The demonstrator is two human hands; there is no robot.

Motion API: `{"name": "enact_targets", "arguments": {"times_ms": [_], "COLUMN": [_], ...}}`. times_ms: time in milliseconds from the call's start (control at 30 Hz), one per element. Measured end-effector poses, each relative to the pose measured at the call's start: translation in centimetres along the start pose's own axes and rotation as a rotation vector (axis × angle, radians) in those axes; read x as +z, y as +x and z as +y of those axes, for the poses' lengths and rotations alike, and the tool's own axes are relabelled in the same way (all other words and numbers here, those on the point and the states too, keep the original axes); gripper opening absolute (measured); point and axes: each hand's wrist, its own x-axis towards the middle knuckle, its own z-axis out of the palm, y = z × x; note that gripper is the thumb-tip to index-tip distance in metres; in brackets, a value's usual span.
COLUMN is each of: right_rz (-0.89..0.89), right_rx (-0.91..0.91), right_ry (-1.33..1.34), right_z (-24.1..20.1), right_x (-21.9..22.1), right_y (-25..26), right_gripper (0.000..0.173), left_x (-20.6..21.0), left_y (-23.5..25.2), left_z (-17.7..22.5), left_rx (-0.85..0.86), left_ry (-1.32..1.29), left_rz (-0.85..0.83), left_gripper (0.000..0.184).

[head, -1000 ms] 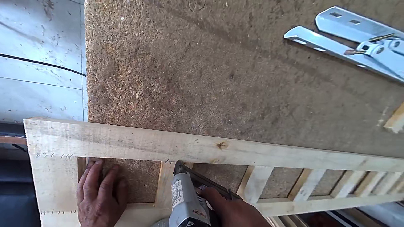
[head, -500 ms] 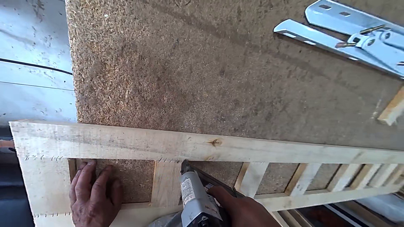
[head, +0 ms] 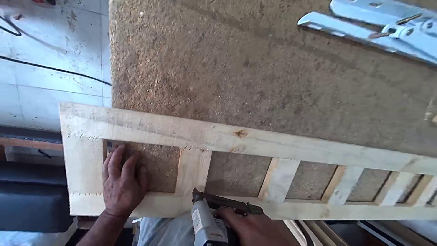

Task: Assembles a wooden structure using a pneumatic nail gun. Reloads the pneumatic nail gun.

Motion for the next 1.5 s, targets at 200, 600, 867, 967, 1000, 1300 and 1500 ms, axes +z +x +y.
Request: {"name": "enact_targets", "arguments": {"times_ms": [200, 600, 867, 967, 1000, 1300, 1500], "right_rz": [0.01, 0.026, -0.001, -0.013, -0.013, -0.025, -0.021], "right_rx": [-0.075, -0.064, 0.029, 0.053, 0.056, 0.083, 0.107], "right_ry": [-0.036, -0.101, -0.048, -0.043, -0.045, -0.009, 0.012], "right_z": [-1.1, -3.4, -3.6, -3.2, -3.0, -1.4, -0.2], "right_x": [3.9, 4.8, 5.4, 5.5, 5.5, 5.8, 6.0], "right_y": [1.4, 2.6, 2.3, 1.9, 1.8, 1.0, 0.4], "right_gripper": [0.064, 0.067, 0.066, 0.064, 0.065, 0.068, 0.07], "left_x": [-0.1, 0.1, 0.0, -0.1, -0.1, -0.2, -0.2], "left_y": [-0.1, 0.1, 0.1, 0.1, 0.1, 0.0, 0.1], "left_z": [-0.1, -0.1, 0.0, 0.0, 0.1, 0.1, 0.2], "left_rx": [-0.012, -0.004, -0.007, -0.006, -0.009, -0.01, -0.007], "left_ry": [-0.023, -0.014, -0.014, -0.012, -0.012, -0.019, -0.02], "left_rz": [-0.028, -0.027, -0.027, -0.035, -0.037, -0.044, -0.037], "left_gripper": [0.04, 0.04, 0.041, 0.041, 0.042, 0.043, 0.043]}}
